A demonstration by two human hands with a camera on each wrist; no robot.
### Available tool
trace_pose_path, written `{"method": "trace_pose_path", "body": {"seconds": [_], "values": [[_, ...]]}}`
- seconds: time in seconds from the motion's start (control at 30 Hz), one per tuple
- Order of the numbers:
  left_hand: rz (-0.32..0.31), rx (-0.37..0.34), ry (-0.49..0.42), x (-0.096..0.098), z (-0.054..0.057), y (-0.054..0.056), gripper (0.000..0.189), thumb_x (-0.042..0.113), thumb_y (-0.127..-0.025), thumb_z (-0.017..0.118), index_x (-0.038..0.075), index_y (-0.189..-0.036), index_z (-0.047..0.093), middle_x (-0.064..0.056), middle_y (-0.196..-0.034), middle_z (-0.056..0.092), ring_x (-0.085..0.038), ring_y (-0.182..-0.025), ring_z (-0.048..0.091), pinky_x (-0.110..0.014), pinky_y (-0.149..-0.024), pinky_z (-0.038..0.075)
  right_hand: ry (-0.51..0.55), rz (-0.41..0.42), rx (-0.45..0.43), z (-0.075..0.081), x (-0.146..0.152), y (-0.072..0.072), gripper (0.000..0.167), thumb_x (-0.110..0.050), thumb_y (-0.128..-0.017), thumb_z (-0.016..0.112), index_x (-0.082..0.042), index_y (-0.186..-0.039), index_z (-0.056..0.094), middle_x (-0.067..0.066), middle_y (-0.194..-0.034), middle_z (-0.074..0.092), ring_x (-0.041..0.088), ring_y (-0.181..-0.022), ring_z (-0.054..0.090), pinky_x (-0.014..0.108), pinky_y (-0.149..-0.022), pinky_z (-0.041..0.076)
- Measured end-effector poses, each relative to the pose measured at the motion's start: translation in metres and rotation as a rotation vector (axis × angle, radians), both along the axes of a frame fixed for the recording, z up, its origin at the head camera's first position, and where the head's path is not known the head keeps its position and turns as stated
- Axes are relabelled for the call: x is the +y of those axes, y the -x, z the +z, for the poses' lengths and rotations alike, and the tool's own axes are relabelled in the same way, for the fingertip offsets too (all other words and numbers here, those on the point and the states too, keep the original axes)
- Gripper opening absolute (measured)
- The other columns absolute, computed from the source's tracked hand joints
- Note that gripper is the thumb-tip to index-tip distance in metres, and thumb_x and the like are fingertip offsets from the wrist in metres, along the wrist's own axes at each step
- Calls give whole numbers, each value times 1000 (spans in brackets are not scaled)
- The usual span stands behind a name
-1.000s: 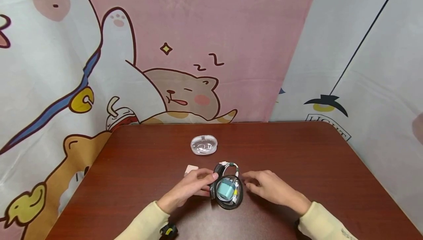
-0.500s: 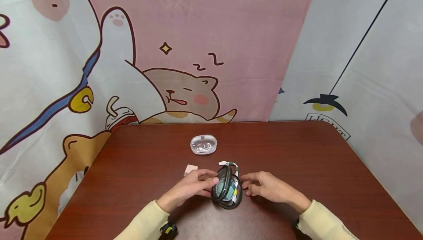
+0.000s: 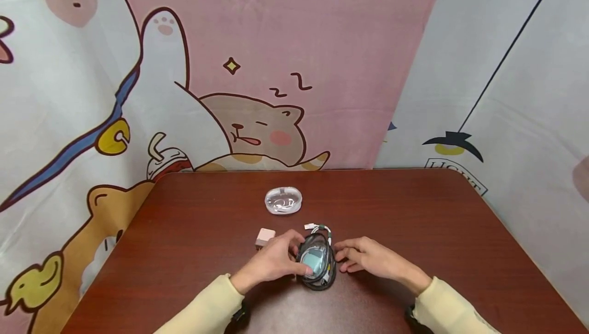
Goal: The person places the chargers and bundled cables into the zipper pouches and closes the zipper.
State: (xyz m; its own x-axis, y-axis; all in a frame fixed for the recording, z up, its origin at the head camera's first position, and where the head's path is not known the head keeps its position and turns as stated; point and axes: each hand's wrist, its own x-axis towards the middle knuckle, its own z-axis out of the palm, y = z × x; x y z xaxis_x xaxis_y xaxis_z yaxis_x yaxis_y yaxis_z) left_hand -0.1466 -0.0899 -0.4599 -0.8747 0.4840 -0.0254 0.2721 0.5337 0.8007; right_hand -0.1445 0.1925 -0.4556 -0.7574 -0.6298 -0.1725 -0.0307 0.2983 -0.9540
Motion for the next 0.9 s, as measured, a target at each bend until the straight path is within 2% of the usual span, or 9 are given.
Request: {"method": "trace_pose_path", "body": {"seconds": [0.07, 0.13, 0.37, 0.5, 0.6, 0.7, 0.77, 0.83, 0.9], "values": [[6, 94, 105, 4, 0, 0, 62, 32, -70, 96, 8, -117, 62, 1, -87, 62, -6, -75, 56, -24, -67, 48, -7, -25, -3, 0, -2, 1, 42, -10, -111, 42, 23, -135, 50, 27, -114, 67, 39, -100, 72, 42, -86, 62], [7, 140, 160, 7, 0, 0, 63, 35, -69, 97, 10, -115, 61, 3, -85, 59, -6, -75, 52, -24, -67, 45, -34, -55, 11, 0, -6, 2, 44, -17, -112, 45, 21, -132, 54, 24, -110, 69, 37, -97, 73, 42, -84, 62], [15, 170, 205, 13, 1, -1, 63, 38, -69, 97, 11, -111, 58, 2, -86, 56, -9, -76, 51, -25, -66, 45, -170, -155, 101, -1, -19, 5, 41, -26, -103, 66, 12, -118, 66, 12, -100, 73, 24, -78, 74, 35, -69, 63], [11, 187, 213, 15, 1, -2, 63, 41, -69, 96, 11, -110, 58, 1, -91, 58, -10, -81, 53, -27, -71, 48, -169, -194, 92, -2, -23, 6, 32, -20, -97, 70, 9, -111, 68, 10, -92, 72, 24, -75, 73, 35, -68, 63], [12, 196, 204, 14, 0, -3, 64, 44, -70, 95, 11, -111, 59, 0, -95, 59, -10, -87, 55, -28, -76, 50, -130, -230, 46, -3, -26, 5, 28, -13, -93, 70, 10, -109, 65, 9, -89, 69, 24, -77, 72, 36, -71, 64], [12, 169, 157, 12, -1, -2, 63, 44, -73, 94, 10, -114, 58, -1, -99, 62, -11, -88, 58, -28, -77, 51, -90, -258, -8, -6, -28, 5, 28, -9, -91, 68, 11, -109, 62, 11, -89, 67, 23, -78, 71, 37, -72, 64], [13, 114, 105, 10, -1, -1, 63, 42, -77, 91, 9, -118, 57, -2, -103, 65, -9, -87, 62, -32, -81, 53, -66, -270, -33, -7, -29, 5, 28, -7, -90, 67, 12, -109, 60, 12, -90, 67, 22, -78, 70, 38, -73, 64], [21, 41, 47, 8, -1, 0, 64, 39, -82, 88, 5, -125, 55, -5, -106, 68, -10, -87, 67, -41, -96, 50, -44, -273, -43, -8, -29, 5, 28, -6, -90, 66, 12, -110, 59, 12, -91, 66, 22, -79, 70, 39, -73, 64], [27, -26, 1, 7, -1, 1, 66, 35, -86, 85, 1, -133, 53, -9, -110, 70, -13, -88, 71, -50, -103, 48, -17, -267, -38, -8, -29, 6, 28, -5, -90, 65, 12, -111, 58, 12, -92, 66, 21, -80, 69, 40, -75, 64]]}}
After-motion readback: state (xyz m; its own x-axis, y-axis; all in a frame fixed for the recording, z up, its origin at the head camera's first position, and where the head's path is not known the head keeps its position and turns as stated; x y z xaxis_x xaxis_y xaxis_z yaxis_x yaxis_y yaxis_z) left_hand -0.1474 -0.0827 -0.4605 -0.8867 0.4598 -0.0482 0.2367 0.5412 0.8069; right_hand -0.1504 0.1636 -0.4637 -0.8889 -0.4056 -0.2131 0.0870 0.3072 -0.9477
